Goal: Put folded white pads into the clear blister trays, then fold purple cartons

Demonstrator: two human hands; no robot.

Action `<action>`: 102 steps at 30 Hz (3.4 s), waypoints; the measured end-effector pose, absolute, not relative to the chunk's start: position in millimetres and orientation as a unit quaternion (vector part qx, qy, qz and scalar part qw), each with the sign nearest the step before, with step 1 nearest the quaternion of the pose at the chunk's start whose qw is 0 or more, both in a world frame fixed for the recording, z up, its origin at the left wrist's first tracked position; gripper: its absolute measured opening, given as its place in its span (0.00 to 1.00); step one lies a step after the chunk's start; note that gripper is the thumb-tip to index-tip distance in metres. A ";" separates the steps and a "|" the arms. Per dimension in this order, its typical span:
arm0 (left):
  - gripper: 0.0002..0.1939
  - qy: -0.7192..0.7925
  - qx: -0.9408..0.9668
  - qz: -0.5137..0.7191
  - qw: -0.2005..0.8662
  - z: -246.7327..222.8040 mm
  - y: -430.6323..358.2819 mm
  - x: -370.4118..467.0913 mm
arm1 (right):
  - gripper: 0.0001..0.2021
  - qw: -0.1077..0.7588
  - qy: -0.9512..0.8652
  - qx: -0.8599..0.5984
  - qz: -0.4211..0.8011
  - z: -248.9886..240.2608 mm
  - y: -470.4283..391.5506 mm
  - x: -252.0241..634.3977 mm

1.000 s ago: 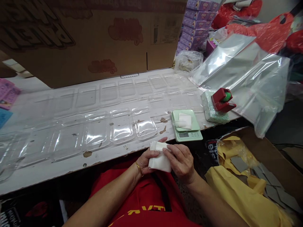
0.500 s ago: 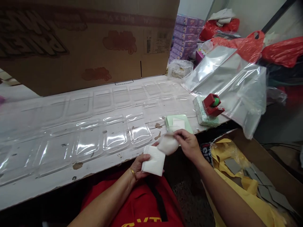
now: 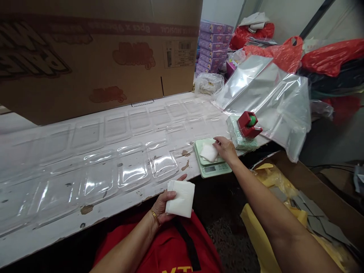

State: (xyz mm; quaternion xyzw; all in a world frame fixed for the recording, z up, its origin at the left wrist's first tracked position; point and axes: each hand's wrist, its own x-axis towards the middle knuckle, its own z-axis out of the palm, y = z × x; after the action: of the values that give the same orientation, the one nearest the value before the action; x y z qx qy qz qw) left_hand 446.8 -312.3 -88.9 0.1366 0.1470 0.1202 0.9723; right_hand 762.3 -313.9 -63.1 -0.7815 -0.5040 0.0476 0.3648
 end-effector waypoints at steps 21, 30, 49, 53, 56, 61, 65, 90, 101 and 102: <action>0.38 0.147 0.120 0.118 0.975 -85.5 -312.9 448.8 | 0.10 0.420 -0.520 -0.744 -0.014 -17.8 -345.9 785.7; 0.37 0.141 0.132 0.142 0.971 -79.2 -314.3 455.2 | 0.11 0.349 -0.656 -0.633 0.217 9.8 -365.3 651.4; 0.35 0.153 0.108 0.185 0.965 -78.0 -314.5 453.0 | 0.08 0.289 -0.714 -0.635 0.063 -27.7 -381.7 597.4; 0.34 0.141 0.105 0.185 0.967 -78.9 -313.0 454.6 | 0.07 0.342 -0.690 -0.628 0.107 -25.5 -378.9 595.5; 0.32 0.145 0.099 0.159 0.972 -82.3 -310.4 454.1 | 0.06 0.386 -0.654 -0.628 0.170 -17.9 -376.5 603.9; 0.33 0.145 0.104 0.128 0.975 -88.4 -306.6 452.0 | 0.07 0.436 -0.551 -0.672 0.233 -16.6 -359.8 660.3; 0.37 0.132 0.119 0.142 0.974 -85.7 -306.5 451.2 | 0.08 0.433 -0.503 -0.717 0.210 -35.9 -332.1 724.0; 0.37 0.156 0.142 0.129 0.969 -80.5 -307.6 446.9 | 0.14 0.362 -0.499 -0.785 0.062 -36.8 -324.9 787.7; 0.36 0.159 0.140 0.161 0.964 -78.0 -311.3 449.7 | 0.09 0.323 -0.679 -0.639 0.165 4.3 -353.4 654.3; 0.36 0.161 0.142 0.164 0.963 -78.0 -312.4 450.1 | 0.10 0.313 -0.687 -0.634 0.167 4.4 -358.8 642.0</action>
State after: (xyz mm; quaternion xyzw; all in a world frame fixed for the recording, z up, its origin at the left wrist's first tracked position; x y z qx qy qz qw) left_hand 450.1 -312.4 -78.0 0.1416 0.1613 0.1644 0.9628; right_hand 642.0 -358.8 4.4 -0.6341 -0.6869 0.1673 0.3133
